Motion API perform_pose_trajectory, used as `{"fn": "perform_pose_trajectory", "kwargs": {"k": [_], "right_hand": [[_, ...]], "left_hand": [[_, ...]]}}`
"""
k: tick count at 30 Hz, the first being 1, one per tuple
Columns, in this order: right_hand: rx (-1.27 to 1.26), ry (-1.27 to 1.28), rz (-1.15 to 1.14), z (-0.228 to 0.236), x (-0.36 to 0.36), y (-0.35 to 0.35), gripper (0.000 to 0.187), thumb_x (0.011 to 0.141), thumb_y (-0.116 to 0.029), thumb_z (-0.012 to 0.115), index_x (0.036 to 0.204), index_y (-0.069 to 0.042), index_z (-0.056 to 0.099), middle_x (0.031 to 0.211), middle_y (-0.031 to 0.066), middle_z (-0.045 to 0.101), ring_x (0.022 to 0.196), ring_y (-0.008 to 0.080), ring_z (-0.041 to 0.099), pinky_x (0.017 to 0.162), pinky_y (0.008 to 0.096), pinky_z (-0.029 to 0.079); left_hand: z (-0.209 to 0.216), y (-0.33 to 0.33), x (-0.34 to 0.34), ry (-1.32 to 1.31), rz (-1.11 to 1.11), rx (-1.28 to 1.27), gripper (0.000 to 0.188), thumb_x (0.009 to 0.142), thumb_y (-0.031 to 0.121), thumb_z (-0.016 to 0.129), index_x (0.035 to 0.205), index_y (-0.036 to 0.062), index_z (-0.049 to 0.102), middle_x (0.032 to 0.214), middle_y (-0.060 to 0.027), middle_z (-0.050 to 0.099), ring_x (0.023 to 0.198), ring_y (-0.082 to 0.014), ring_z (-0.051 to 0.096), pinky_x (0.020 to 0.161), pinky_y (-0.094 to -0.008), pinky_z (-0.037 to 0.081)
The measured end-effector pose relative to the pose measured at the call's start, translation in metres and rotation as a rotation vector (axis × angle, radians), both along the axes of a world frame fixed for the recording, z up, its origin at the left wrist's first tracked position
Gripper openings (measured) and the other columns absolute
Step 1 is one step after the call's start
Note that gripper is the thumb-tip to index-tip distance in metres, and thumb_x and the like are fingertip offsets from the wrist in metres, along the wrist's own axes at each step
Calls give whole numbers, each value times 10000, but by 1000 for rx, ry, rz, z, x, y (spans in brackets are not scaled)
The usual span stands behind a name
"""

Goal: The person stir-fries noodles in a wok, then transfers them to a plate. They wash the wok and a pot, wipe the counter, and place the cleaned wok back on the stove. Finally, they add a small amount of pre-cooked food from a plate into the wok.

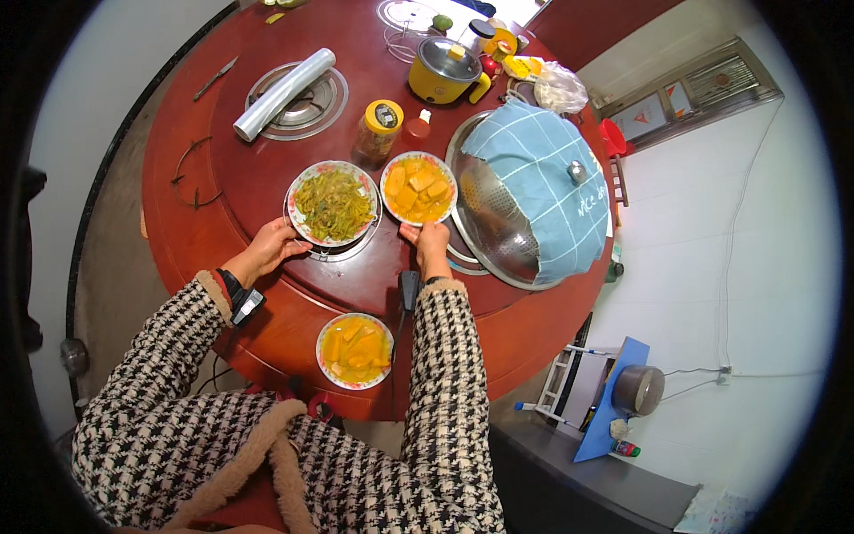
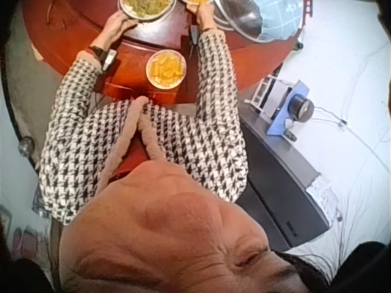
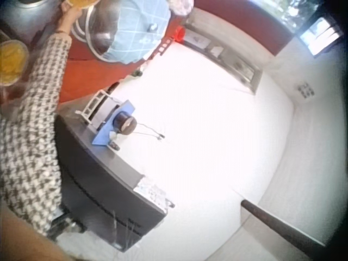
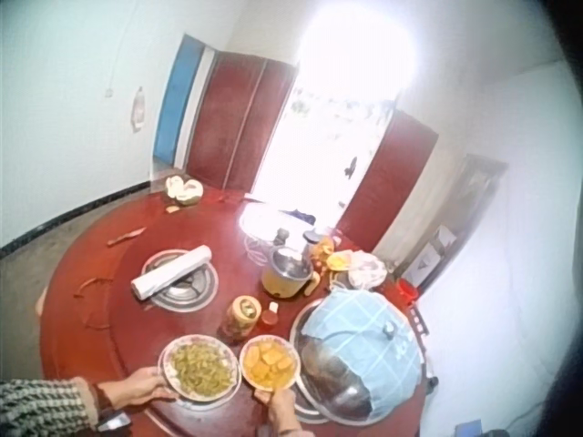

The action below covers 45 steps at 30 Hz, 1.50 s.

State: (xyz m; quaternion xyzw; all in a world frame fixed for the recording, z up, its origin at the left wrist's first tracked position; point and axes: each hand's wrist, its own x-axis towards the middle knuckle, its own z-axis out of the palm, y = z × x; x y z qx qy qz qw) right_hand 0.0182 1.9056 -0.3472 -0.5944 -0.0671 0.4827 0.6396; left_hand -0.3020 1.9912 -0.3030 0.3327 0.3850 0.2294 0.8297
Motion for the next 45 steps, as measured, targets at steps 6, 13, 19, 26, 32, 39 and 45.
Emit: {"fn": "perform_pose_trajectory", "kwargs": {"k": [6,13,19,26,32,39,45], "right_hand": [[113,119,17,6,0,15,372,998,-205,356,1175,121,384,1081,279,561,873,377,644,745,429,578],[-1,-81,257,32,-5,-99,266,971,-270,470,1064,-24,510,956,127,645,714,168,632,588,264,515],[-400,-219,265,2,-63,-256,203,984,-204,419,1034,-42,530,790,61,625,576,116,580,480,255,486],[-252,-51,300,-21,-167,-299,304,973,-166,420,1207,15,489,991,81,618,756,152,628,594,270,555],[-249,-113,120,-2,-178,-293,301,912,-44,416,1182,59,501,979,117,624,742,189,649,597,300,593],[-144,-254,133,43,-126,-274,285,909,-58,408,1135,66,529,993,131,637,766,190,659,584,293,589],[-167,-254,110,55,-78,-221,302,913,-71,418,1156,74,522,956,124,634,734,179,653,593,297,591]], "left_hand": [[0,-6,2,-31,29,-39,345,884,-63,342,1218,-30,421,1168,-168,545,986,-270,610,850,-364,554],[-15,-15,-10,-15,-53,-39,258,943,72,428,1192,10,447,1075,-140,583,920,-235,634,800,-335,549],[-50,-62,-29,342,-703,-100,218,943,83,430,1138,10,498,985,-125,618,791,-190,658,716,-298,562],[-40,-129,-18,325,-917,-51,386,932,86,456,1308,48,379,988,-122,638,817,-184,665,748,-295,561],[-13,-134,-10,322,-943,61,451,932,69,437,1369,67,325,913,-123,655,771,-196,672,708,-320,576],[5,-118,25,139,-867,102,490,916,109,428,1396,77,335,1019,-100,623,742,-149,634,685,-297,575],[15,-96,66,146,-689,137,460,963,129,395,1416,116,321,1065,-58,582,804,-128,602,709,-297,561]]}}
